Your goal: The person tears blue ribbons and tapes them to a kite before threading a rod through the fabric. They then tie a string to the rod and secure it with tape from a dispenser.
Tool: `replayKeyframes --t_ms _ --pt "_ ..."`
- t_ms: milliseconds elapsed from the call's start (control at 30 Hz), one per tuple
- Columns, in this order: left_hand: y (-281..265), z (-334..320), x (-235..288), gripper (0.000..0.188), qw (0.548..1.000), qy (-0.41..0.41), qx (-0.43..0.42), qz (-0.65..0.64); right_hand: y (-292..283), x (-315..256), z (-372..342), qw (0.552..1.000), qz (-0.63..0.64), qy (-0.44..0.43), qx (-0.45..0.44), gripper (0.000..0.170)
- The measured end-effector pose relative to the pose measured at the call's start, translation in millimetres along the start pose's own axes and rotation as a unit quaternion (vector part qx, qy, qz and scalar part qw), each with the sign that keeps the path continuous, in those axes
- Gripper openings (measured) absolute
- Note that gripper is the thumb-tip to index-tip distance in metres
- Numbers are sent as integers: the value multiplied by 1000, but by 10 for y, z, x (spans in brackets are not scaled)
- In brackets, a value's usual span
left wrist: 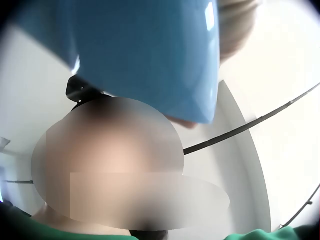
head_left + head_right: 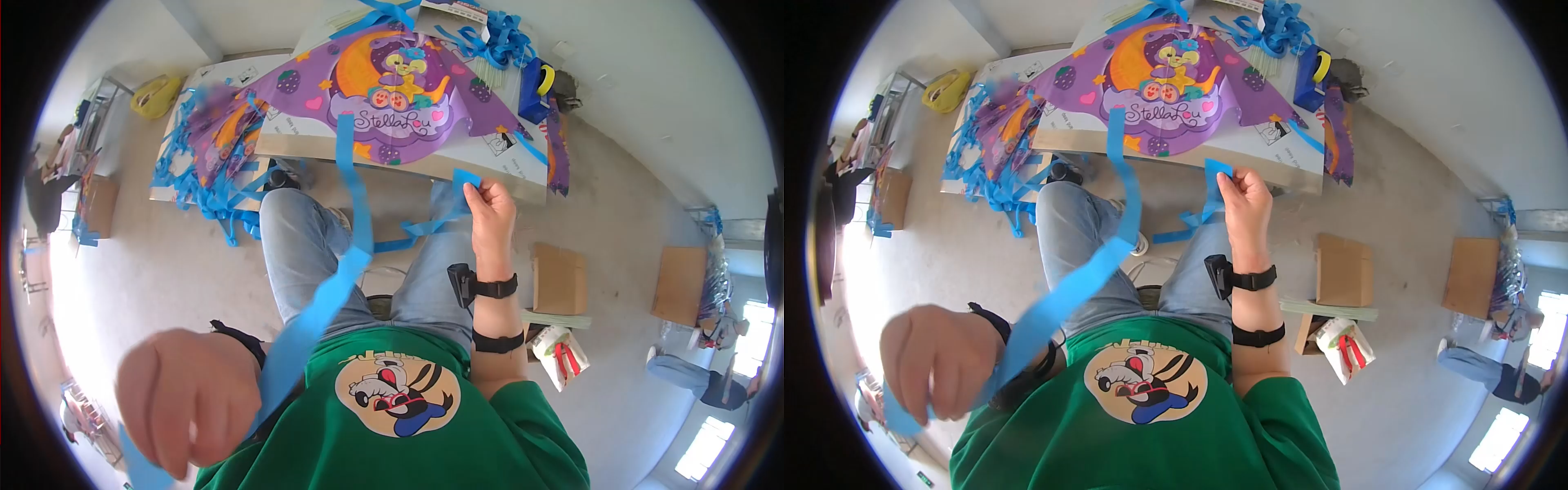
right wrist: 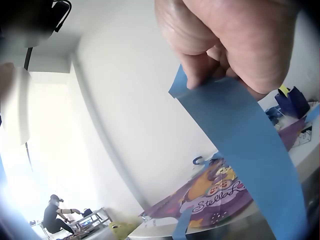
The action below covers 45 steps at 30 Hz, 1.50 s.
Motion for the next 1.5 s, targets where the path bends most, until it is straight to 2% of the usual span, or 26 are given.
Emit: replayKeyframes --t_ms 33,100,167,200,233,267,300,367,433,533,600,633,700,767,833,1033,1167,1233,1500 --pt "-14 11 -3 16 1000 -1 2 0 27 37 6 1000 16 9 -5 8" --pt "-120 68 39 16 993 81 6 -80 76 122 31 999 32 22 -6 8" --pt "-387 74 24 12 992 117 19 -41 108 230 34 998 48 35 -8 9" --pt "-594 -39 49 10 990 108 93 14 117 295 37 998 39 49 -7 9" --pt "-835 -215 37 14 969 96 204 104 130 359 47 998 30 62 -6 10" --pt "-1029 -344 -9 18 824 102 418 368 147 416 59 998 30 63 -6 10" --pt "-1327 -442 -58 19 689 15 529 496 172 483 72 997 26 71 -8 10" --pt "-1944 -674 -140 26 618 -98 537 566 230 625 104 996 21 82 -11 11" --pt "-2426 -1001 -247 18 526 -206 496 660 305 773 166 995 -9 104 -2 12" --pt "-2874 -1368 -490 12 512 -243 490 662 407 978 264 993 -58 103 27 16" --pt "-3029 -1448 -594 12 421 -279 379 775 459 1178 346 990 -80 105 44 17" --pt "-3103 -1495 -616 12 421 -283 383 772 477 1280 390 987 -99 110 62 20" --pt "-3171 -1477 -667 13 394 -246 288 837 528 1474 461 982 -120 121 78 23" --pt "-3273 -1486 -667 10 386 -270 284 835 577 1620 530 968 -207 112 87 27" --pt "-3311 -1401 -645 8 367 -269 224 862 647 1654 566 963 -229 114 85 28" --pt "-3577 -1466 -681 4 373 -344 145 849 756 1658 621 948 -281 122 86 26" --pt "-3684 -1531 -742 5 356 -373 122 848 781 1693 634 952 -267 120 89 25" --pt "-3712 -1561 -768 7 327 -382 109 857 776 1727 635 952 -270 115 90 25" --pt "-3736 -1591 -812 8 299 -385 103 867 769 1639 637 952 -277 110 73 22"
Point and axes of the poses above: each hand's wrist, its own z-axis towards the middle knuckle, its own y-axis out of the palm, x = y × z, the point moved 4 cm from there along z, towards the middle knuckle
